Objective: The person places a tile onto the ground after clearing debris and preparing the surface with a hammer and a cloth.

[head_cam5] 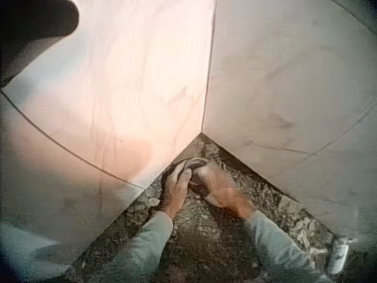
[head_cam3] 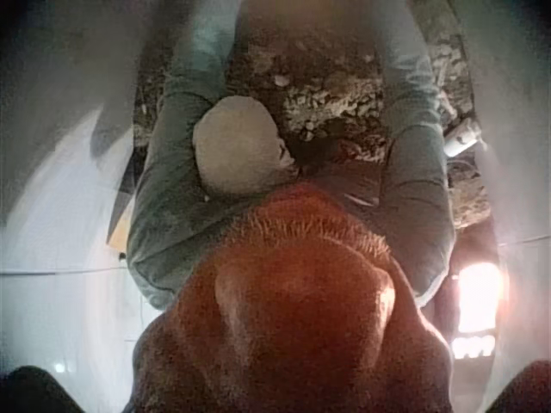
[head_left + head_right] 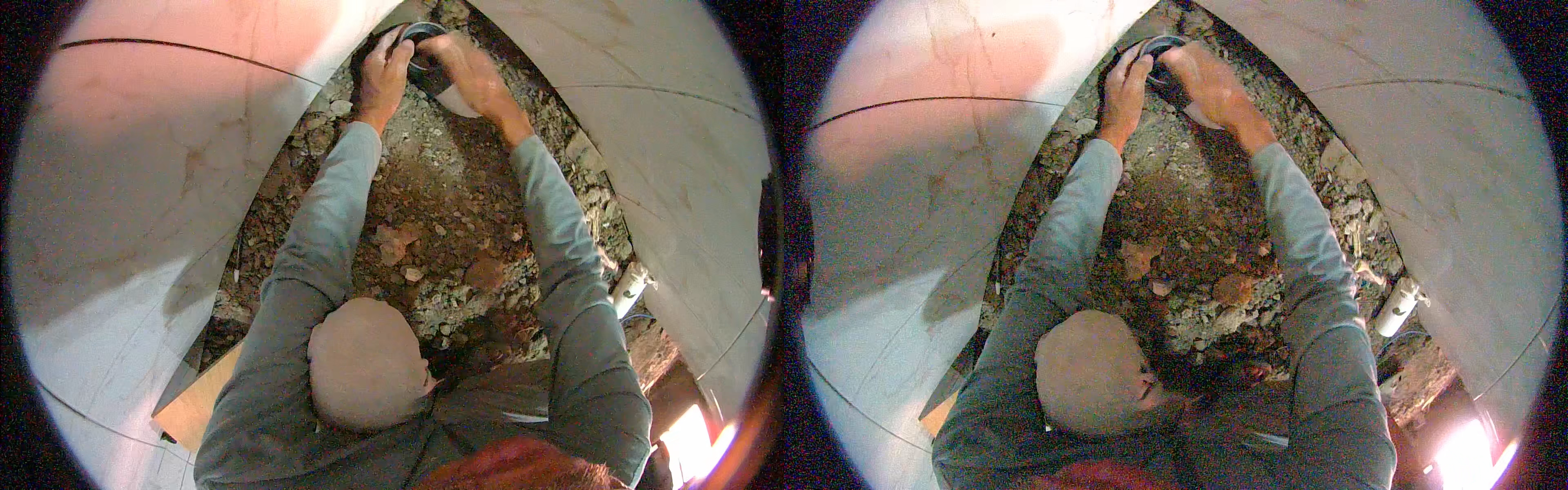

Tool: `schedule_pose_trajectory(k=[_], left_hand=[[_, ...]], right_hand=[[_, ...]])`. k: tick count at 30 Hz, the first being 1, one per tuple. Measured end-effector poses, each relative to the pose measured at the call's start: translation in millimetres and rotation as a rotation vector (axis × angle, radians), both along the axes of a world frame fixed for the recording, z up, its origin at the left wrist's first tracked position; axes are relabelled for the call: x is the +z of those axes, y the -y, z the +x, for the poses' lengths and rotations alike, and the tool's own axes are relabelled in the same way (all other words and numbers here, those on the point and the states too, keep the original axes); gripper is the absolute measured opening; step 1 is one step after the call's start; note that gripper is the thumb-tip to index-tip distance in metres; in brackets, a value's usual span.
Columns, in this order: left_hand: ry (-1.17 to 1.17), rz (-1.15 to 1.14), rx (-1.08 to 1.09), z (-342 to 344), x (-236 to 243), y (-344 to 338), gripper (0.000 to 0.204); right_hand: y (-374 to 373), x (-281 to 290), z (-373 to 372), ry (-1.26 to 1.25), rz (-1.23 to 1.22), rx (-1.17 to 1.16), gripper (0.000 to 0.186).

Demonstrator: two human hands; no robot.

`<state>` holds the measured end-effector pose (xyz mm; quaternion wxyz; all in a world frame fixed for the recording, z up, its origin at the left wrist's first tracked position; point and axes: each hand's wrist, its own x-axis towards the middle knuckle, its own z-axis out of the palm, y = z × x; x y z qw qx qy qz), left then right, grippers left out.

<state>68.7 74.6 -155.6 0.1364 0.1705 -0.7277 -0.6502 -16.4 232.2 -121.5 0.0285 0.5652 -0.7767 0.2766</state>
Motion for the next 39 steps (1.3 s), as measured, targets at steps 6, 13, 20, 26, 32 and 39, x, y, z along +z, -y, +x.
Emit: schedule_pose_trajectory(k=[6, 13, 20, 26, 32, 39], left_hand=[[0.040, 0.261, 0.058, 0, 15, -10, 0.058], [-0.046, 0.102, 0.055, -2, -14, -3, 0.050], [0.031, 0.070, -0.034, -4, 9, 6, 0.044], [0.089, 0.030, -0.028, -2, 18, 3, 0.046], [-0.042, 0.318, 0.031, -3, -8, 5, 0.045], [-0.004, 0.400, 0.080, -7, -15, -2, 0.077]], right_hand=[[20, 21, -7, 0.682, -0.324, -0.579, 0.035], [30, -13, -14, 0.361, -0.095, -0.541, 0.029], [32, -36, -15, 0.321, -0.218, -0.467, 0.019], [37, -32, -6, 0.133, -0.124, -0.621, 0.015], [-31, 15, -11, 0.481, -0.148, -0.391, 0.031], [-109, 24, 1, -0.017, 0.485, -0.387, 0.051]])
